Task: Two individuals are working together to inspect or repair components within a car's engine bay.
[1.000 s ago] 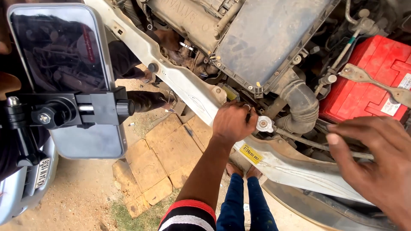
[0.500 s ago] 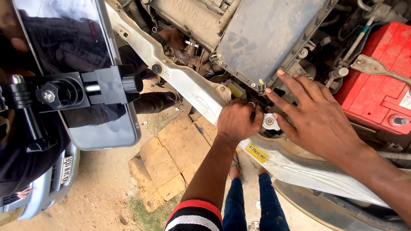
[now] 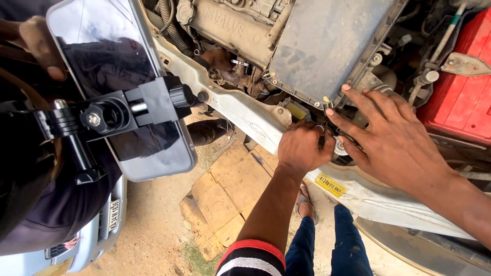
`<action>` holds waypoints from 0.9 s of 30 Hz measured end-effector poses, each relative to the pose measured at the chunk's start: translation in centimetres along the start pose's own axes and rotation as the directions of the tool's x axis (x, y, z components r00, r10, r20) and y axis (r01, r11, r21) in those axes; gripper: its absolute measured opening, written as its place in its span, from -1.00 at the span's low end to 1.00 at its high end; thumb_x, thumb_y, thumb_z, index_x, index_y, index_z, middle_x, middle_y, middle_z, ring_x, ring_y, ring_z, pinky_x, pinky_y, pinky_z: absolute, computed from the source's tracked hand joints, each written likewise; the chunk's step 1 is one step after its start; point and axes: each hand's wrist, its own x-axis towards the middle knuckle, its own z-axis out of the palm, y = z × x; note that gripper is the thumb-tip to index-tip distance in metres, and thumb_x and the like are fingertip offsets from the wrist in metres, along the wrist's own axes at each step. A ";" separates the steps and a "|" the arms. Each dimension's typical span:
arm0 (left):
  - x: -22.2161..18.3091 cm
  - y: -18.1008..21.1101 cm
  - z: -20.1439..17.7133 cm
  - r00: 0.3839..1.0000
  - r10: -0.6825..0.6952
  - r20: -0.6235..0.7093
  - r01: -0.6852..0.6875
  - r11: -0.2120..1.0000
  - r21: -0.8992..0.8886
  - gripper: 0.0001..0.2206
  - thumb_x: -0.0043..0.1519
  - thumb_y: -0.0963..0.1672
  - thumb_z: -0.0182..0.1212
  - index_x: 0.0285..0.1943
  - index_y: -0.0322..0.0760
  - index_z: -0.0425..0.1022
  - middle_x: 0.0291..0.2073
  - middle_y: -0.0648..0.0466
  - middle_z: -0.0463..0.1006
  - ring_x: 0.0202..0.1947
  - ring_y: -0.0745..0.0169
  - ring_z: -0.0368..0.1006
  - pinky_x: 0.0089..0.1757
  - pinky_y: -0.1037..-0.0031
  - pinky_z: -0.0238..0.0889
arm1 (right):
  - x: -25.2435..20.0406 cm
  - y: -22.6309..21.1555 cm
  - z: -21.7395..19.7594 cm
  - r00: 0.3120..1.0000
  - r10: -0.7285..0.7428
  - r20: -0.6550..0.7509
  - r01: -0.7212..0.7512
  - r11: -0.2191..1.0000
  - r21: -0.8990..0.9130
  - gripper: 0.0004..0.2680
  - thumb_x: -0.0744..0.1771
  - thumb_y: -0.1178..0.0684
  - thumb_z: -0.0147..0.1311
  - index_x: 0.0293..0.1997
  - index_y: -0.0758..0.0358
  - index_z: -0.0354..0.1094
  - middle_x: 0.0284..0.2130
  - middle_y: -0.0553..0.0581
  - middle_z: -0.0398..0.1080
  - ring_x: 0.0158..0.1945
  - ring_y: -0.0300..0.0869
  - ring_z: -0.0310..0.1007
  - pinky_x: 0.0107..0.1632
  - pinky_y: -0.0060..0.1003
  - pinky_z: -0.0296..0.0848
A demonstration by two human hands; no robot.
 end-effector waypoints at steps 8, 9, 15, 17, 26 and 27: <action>-0.1 0.0 -0.5 1.000 0.021 0.006 -0.021 1.000 -0.018 -0.78 0.09 -0.05 0.19 -0.41 -0.28 0.61 -0.37 -0.07 0.64 -0.24 -0.08 0.56 -0.08 0.18 0.42 | -0.3 -1.1 1.4 0.997 0.022 -0.068 -0.023 1.000 -0.015 -0.59 0.28 -0.13 0.08 0.26 0.09 0.42 0.35 0.22 0.21 0.33 0.04 0.26 0.28 -0.03 0.31; -0.2 0.1 -0.6 1.000 0.017 0.008 -0.017 1.000 -0.024 -0.78 0.10 -0.05 0.19 -0.42 -0.28 0.61 -0.37 -0.06 0.64 -0.25 -0.08 0.56 -0.08 0.18 0.42 | -0.2 -1.1 1.4 0.996 0.032 -0.086 -0.031 0.999 0.017 -0.62 0.28 -0.10 0.10 0.22 0.10 0.44 0.33 0.21 0.23 0.29 0.04 0.28 0.25 -0.03 0.33; -0.3 0.2 -0.7 1.000 0.017 0.009 -0.016 0.999 -0.031 -0.79 0.10 -0.06 0.18 -0.45 -0.27 0.59 -0.38 -0.04 0.64 -0.26 -0.07 0.56 -0.08 0.19 0.43 | -0.4 -1.1 2.8 0.985 0.070 -0.159 -0.053 0.992 0.112 -0.72 0.28 0.01 0.15 0.09 0.15 0.54 0.28 0.20 0.30 0.06 0.05 0.41 0.11 -0.04 0.38; -0.4 0.1 -0.6 1.000 0.012 0.004 -0.012 0.999 -0.031 -0.79 0.10 -0.07 0.17 -0.45 -0.27 0.60 -0.38 -0.03 0.64 -0.26 -0.06 0.56 -0.09 0.19 0.43 | -0.3 -1.1 3.2 0.982 0.066 -0.178 -0.045 0.992 0.120 -0.72 0.28 0.02 0.16 0.08 0.16 0.55 0.28 0.21 0.31 0.00 0.04 0.44 0.08 -0.06 0.40; -0.3 0.3 -1.0 1.000 0.017 0.012 -0.017 0.999 -0.038 -0.79 0.06 -0.05 0.21 -0.47 -0.27 0.58 -0.43 -0.06 0.63 -0.26 -0.09 0.56 -0.13 0.17 0.43 | 0.3 -2.1 2.8 0.982 0.073 -0.174 -0.062 0.996 0.065 -0.67 0.30 -0.02 0.15 0.19 0.18 0.46 0.23 0.32 0.31 -0.11 0.11 0.48 0.04 -0.03 0.44; -0.4 0.2 -1.1 1.000 0.025 0.007 -0.024 0.999 -0.043 -0.79 0.07 -0.05 0.20 -0.46 -0.27 0.58 -0.42 -0.06 0.63 -0.25 -0.09 0.56 -0.12 0.17 0.44 | 0.4 -2.2 2.8 0.984 0.077 -0.164 -0.066 0.995 0.070 -0.65 0.30 -0.03 0.15 0.22 0.18 0.44 0.22 0.34 0.30 -0.09 0.13 0.48 0.05 -0.02 0.45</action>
